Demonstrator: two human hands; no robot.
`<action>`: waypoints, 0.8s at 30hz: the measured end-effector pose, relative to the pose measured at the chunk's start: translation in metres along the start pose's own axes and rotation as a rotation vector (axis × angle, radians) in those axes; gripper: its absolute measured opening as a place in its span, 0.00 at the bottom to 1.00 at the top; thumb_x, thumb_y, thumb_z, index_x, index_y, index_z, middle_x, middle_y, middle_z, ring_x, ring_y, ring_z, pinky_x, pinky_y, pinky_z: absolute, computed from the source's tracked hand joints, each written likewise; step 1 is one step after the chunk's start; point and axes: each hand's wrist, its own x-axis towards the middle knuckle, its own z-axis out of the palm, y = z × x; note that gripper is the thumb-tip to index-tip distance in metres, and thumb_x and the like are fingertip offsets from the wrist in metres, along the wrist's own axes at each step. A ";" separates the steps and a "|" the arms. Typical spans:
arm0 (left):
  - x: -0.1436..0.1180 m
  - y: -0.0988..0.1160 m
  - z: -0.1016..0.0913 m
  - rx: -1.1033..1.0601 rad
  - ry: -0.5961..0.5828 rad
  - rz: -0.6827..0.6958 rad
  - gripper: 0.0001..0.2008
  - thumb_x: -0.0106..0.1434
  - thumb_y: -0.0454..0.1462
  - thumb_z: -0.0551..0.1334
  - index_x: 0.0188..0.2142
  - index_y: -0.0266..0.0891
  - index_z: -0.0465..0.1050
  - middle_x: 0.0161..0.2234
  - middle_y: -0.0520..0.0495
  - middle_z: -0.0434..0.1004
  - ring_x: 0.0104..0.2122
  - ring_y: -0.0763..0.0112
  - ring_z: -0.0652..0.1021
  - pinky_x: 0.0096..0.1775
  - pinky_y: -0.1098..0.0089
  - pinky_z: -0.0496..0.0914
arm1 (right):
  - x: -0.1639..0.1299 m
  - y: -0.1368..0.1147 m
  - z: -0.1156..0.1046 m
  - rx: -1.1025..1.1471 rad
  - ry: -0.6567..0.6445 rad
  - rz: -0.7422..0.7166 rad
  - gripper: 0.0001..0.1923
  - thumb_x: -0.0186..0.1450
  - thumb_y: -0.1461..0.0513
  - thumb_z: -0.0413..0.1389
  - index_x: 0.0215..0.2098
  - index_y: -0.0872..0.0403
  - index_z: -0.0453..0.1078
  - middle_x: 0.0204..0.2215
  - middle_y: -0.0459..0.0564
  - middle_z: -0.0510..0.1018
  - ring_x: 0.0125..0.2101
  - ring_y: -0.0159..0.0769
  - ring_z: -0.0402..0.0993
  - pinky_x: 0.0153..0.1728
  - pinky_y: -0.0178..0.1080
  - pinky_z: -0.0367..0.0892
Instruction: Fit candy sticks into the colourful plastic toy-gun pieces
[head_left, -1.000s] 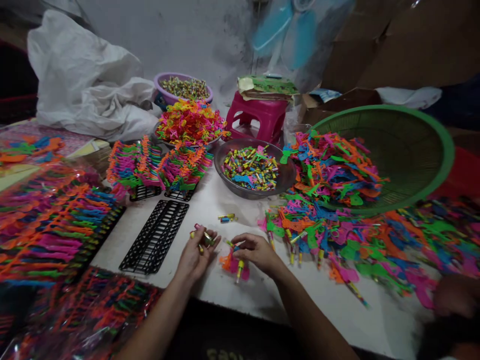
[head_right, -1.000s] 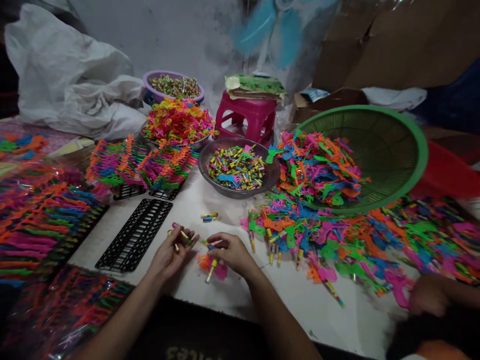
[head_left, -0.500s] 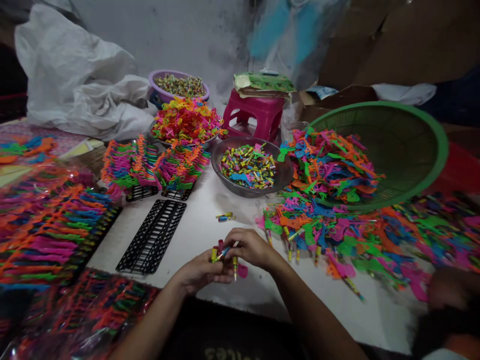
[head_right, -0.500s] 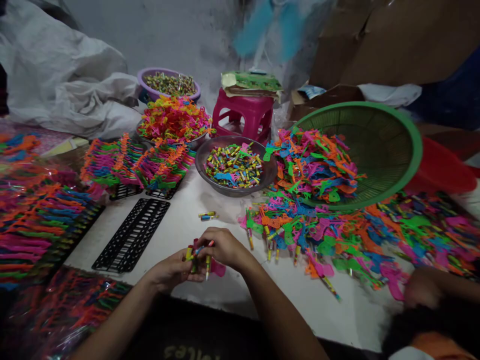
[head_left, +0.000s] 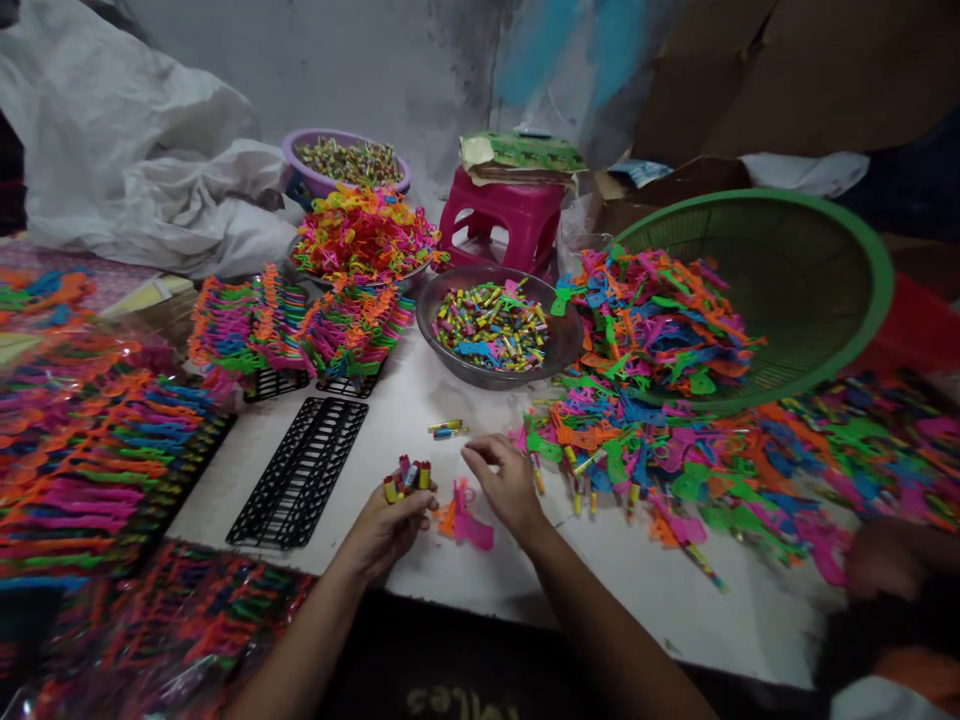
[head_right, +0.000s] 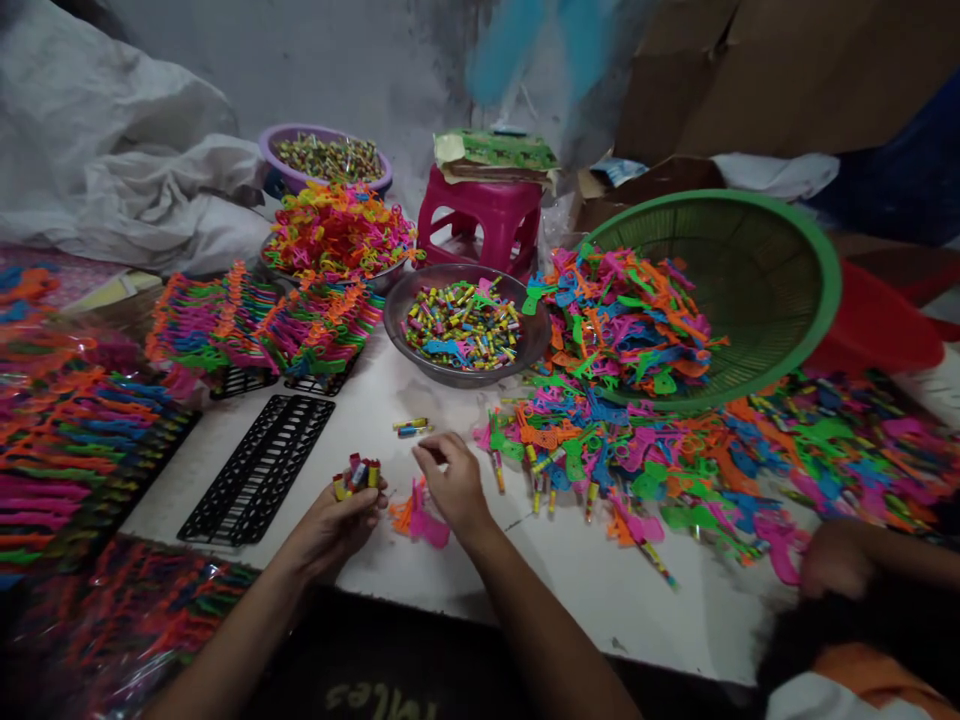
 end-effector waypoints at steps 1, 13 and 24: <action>-0.001 0.002 -0.004 -0.005 0.017 -0.001 0.13 0.44 0.32 0.68 0.32 0.34 0.72 0.25 0.50 0.73 0.23 0.79 0.74 0.23 0.81 0.68 | -0.005 0.006 -0.005 -0.109 -0.051 0.031 0.08 0.58 0.59 0.53 0.26 0.54 0.70 0.25 0.48 0.71 0.28 0.33 0.67 0.32 0.36 0.63; -0.002 -0.015 0.009 0.147 0.120 0.179 0.14 0.47 0.39 0.66 0.32 0.34 0.69 0.21 0.52 0.71 0.15 0.82 0.67 0.15 0.81 0.59 | -0.029 0.020 -0.004 0.214 -0.066 0.294 0.16 0.57 0.50 0.51 0.22 0.53 0.57 0.16 0.40 0.59 0.17 0.27 0.57 0.18 0.32 0.56; -0.012 -0.012 0.021 0.586 0.216 0.375 0.14 0.49 0.41 0.64 0.34 0.36 0.72 0.21 0.51 0.70 0.20 0.74 0.70 0.20 0.76 0.64 | -0.036 -0.012 0.010 0.110 -0.099 0.140 0.17 0.62 0.53 0.45 0.20 0.54 0.56 0.15 0.40 0.57 0.18 0.26 0.54 0.20 0.30 0.51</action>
